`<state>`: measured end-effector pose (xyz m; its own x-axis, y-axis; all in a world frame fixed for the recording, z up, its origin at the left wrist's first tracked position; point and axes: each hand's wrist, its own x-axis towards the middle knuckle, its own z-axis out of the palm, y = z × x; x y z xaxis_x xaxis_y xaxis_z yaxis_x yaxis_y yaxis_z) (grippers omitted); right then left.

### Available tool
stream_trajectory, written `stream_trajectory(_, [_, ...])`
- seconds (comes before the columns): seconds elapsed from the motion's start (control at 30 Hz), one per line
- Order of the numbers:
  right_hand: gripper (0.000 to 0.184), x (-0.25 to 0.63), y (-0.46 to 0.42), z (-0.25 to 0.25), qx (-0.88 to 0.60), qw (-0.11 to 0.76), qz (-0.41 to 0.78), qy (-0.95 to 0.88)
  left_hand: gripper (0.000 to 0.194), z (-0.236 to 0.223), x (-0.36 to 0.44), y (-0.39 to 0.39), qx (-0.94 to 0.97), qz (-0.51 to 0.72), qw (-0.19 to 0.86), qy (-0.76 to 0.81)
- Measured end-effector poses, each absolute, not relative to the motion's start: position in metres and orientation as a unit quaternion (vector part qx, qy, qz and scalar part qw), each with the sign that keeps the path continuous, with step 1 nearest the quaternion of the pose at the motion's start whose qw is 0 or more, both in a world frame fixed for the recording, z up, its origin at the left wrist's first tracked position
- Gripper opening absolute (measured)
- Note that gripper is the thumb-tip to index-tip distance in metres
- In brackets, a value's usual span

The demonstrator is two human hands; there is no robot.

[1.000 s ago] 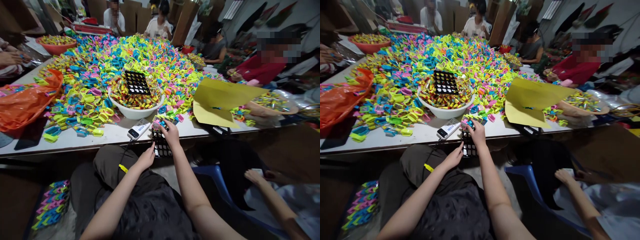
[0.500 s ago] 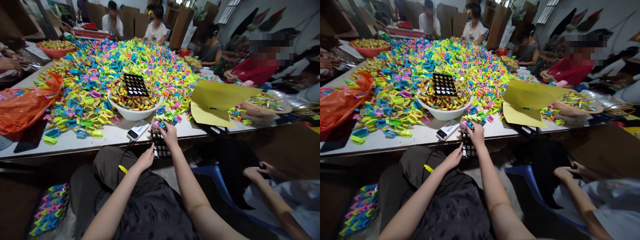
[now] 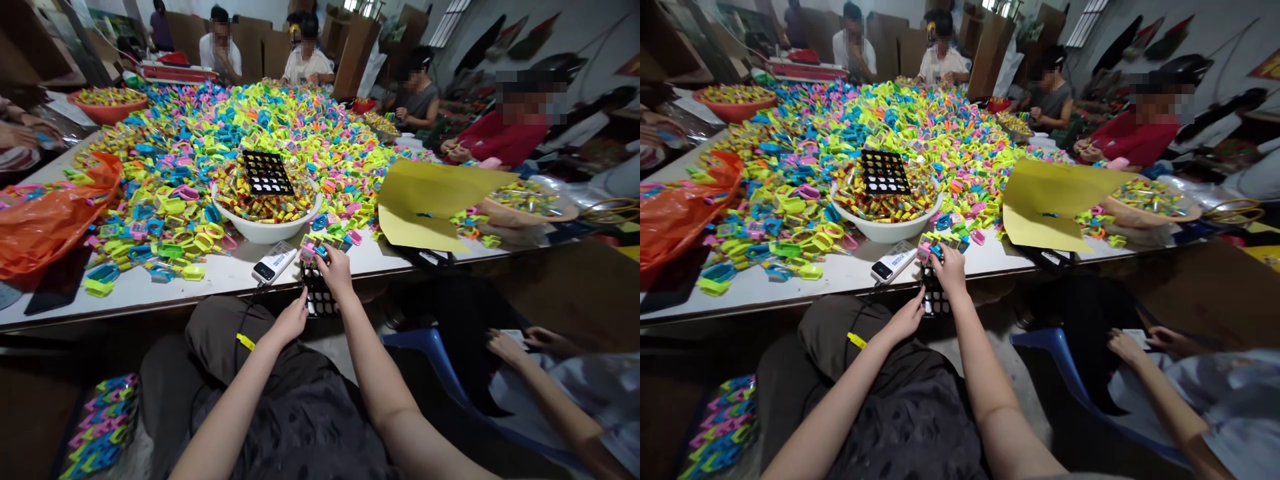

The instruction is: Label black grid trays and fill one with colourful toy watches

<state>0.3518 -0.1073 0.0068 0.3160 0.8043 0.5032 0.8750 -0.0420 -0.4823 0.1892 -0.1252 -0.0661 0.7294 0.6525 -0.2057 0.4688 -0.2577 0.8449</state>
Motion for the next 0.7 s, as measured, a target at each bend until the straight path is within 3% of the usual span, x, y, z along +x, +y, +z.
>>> stream_trajectory(0.33, [0.035, 0.371, -0.108, 0.007, -0.712, 0.432, 0.033, -0.553, 0.062, -0.061, 0.189, -0.126, 0.792, 0.073, 0.484, 0.364])
stream_trajectory(0.7, [0.022, 0.376, -0.093, 0.007, -0.720, 0.415, -0.006, -0.556, 0.063, -0.062, 0.189, -0.126, 0.786, 0.079, 0.497, 0.359])
